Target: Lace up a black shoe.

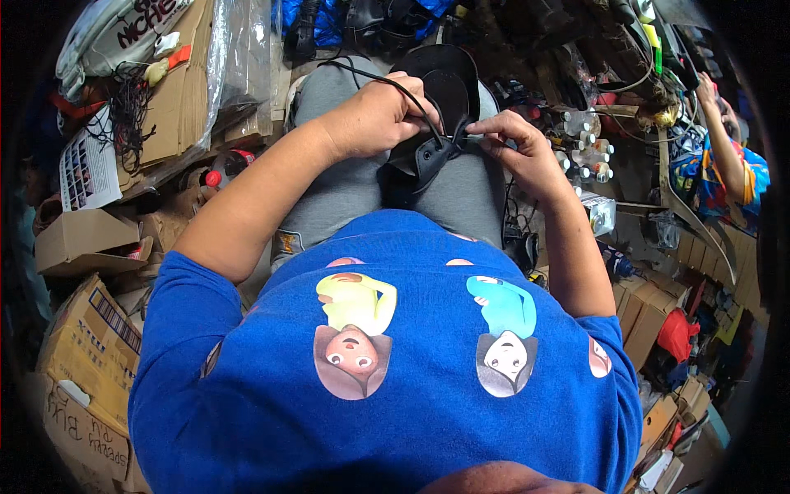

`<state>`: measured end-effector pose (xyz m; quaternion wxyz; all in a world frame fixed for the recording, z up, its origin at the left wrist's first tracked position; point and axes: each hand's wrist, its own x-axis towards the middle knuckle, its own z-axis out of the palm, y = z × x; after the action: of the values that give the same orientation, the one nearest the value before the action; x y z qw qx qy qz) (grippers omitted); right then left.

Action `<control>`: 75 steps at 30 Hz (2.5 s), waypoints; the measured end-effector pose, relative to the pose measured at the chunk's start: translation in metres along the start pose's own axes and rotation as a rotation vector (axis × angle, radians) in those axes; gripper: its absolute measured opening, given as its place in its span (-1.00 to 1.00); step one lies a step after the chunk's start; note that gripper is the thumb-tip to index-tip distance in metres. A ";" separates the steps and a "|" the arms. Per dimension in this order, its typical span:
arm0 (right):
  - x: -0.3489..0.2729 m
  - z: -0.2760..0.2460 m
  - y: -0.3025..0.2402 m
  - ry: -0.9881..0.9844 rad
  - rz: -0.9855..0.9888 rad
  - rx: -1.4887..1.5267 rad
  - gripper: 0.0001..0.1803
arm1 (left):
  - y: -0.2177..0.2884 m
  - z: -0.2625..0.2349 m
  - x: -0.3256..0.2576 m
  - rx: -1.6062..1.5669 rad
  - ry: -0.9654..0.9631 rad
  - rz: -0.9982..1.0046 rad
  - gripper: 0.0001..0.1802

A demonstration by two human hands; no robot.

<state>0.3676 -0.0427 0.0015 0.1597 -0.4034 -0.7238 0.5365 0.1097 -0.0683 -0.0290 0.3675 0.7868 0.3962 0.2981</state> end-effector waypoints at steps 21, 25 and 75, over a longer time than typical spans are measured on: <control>-0.006 0.010 -0.005 0.074 -0.005 -0.044 -0.53 | 0.008 0.002 -0.008 -0.170 0.035 -0.163 -0.81; -0.006 0.012 -0.005 0.081 -0.025 -0.040 -0.52 | 0.006 0.005 -0.008 -0.264 0.052 -0.225 -0.80; 0.005 -0.001 -0.009 -0.068 0.021 -0.161 -0.52 | 0.003 0.002 -0.005 0.015 0.079 0.007 -0.75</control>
<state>0.3613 -0.0391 0.0086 0.0967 -0.4040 -0.7654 0.4916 0.1098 -0.0742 -0.0289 0.3443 0.7786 0.4100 0.3273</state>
